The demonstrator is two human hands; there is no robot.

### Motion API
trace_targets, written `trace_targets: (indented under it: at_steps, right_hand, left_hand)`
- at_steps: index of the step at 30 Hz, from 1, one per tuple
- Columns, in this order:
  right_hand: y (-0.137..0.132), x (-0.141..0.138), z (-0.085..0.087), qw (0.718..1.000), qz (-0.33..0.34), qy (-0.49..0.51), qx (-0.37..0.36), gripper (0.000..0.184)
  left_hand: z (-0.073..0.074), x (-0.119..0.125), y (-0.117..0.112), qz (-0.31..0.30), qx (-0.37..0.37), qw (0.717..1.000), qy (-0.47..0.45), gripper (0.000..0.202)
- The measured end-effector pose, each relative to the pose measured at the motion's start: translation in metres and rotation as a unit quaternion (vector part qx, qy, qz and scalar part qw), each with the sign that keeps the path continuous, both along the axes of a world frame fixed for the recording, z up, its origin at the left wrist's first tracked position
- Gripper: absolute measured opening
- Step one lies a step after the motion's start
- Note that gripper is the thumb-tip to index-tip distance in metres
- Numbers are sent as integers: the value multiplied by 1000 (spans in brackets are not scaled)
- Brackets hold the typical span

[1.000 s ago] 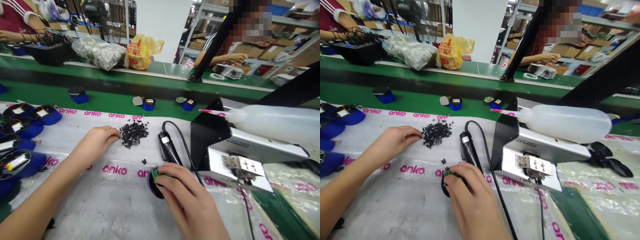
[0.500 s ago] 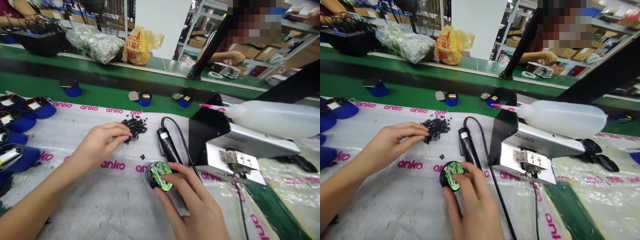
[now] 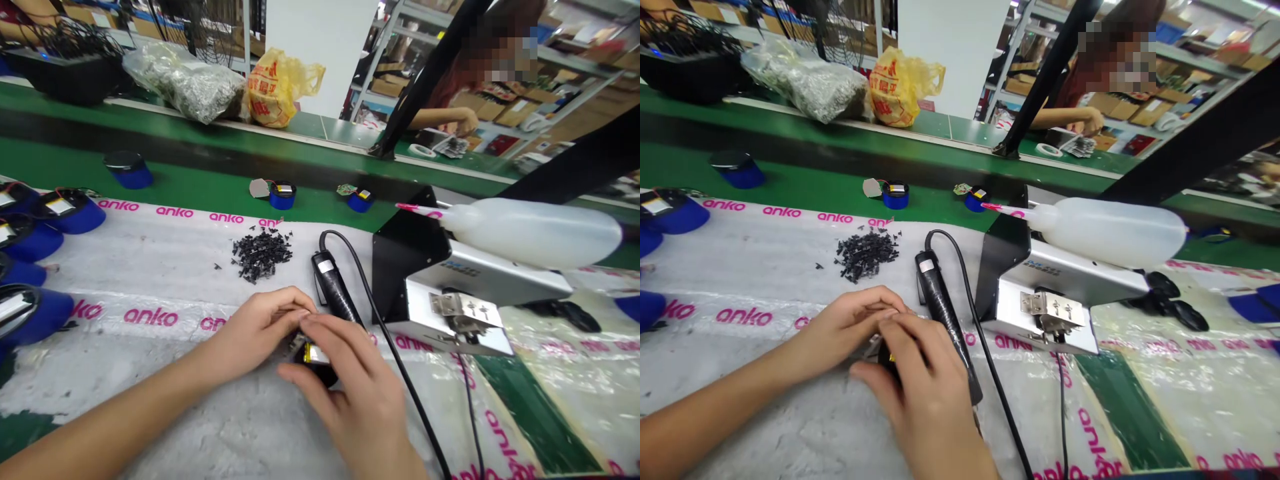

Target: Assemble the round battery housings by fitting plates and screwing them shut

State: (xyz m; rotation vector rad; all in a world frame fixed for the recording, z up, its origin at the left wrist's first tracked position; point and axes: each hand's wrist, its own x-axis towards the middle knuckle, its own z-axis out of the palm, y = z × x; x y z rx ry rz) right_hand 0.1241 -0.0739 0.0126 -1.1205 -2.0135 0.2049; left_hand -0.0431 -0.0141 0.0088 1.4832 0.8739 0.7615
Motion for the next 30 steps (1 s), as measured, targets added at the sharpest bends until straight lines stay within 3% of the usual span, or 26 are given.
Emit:
trace_targets:
  at_steps: [4,10,17,23,27,30]
  right_hand:
    - [1,-3,0,998,28,-28,-49,27]
    - [11,4,14,992,32,73,-102,20]
    - [30,9,32,983,90,57,-152,16]
    - [32,19,26,983,26,-3,-179,18]
    - [28,24,18,983,-24,-1,-181,27]
    - [25,22,17,980,-53,17,-190,32]
  left_hand:
    - [-3,3,-6,48,42,998,29,23]
    - [9,-6,-10,85,9,996,27,17]
    - [13,-7,-12,58,-63,994,-62,15]
    - [9,-3,-13,111,-131,978,-114,12]
    - [18,-9,-17,82,10,996,-25,18]
    - [19,-14,-18,25,171,983,63,23]
